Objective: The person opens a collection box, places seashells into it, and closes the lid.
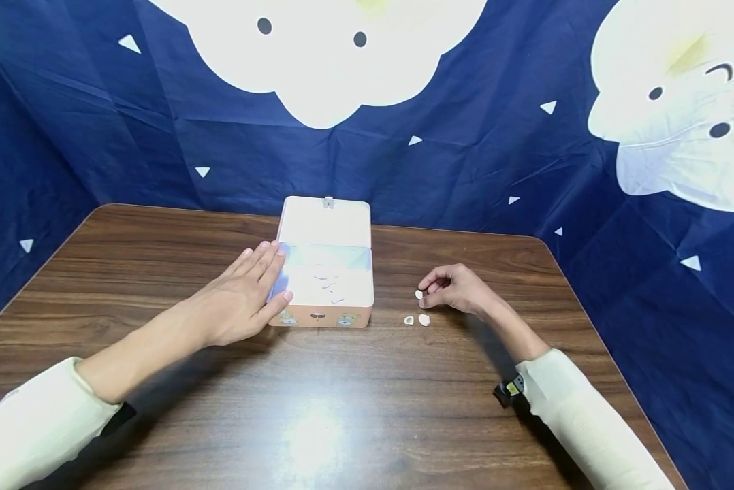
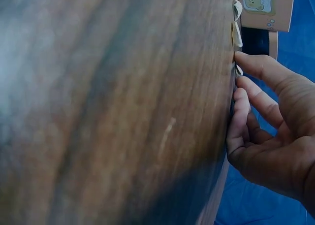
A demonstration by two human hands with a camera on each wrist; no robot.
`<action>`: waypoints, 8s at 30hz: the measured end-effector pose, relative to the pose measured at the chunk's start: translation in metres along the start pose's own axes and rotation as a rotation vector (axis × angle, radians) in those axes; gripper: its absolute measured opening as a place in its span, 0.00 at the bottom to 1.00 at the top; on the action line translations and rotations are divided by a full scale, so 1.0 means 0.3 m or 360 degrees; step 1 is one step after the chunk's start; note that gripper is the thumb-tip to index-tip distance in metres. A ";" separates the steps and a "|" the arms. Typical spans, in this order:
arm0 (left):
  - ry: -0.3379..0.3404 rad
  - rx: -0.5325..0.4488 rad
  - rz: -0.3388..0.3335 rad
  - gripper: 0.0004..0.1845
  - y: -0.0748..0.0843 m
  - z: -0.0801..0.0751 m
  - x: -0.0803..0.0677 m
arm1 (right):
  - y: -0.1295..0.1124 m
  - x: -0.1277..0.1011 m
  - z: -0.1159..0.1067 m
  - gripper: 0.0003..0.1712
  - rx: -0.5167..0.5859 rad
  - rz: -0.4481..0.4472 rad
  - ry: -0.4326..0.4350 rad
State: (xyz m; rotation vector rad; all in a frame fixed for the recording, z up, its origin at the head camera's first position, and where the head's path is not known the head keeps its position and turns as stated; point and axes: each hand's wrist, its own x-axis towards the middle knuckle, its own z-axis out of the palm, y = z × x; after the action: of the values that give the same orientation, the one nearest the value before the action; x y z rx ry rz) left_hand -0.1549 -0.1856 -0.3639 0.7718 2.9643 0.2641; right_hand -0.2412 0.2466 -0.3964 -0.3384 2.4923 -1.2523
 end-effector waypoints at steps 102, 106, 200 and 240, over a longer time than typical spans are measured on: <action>-0.0031 -0.0012 -0.0012 0.45 -0.005 0.003 0.002 | -0.117 0.002 0.021 0.13 0.0154 -0.0233 0.0389; -0.0025 0.0002 -0.0004 0.45 -0.003 0.003 0.002 | -0.129 0.004 0.028 0.14 0.0165 -0.0262 0.0388; 0.0003 0.0028 0.0027 0.45 -0.010 0.009 0.006 | -0.389 0.142 0.330 0.06 0.0102 -0.0508 0.0220; 0.0017 0.0004 0.0013 0.44 -0.031 0.020 0.012 | -0.351 0.091 0.301 0.10 0.0432 -0.0527 0.0336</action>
State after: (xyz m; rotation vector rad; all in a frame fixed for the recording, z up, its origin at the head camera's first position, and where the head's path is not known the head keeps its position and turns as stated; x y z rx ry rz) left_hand -0.1619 -0.1910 -0.3716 0.7853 2.9729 0.2663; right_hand -0.2241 0.1094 -0.3668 -0.5937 2.4581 -1.8204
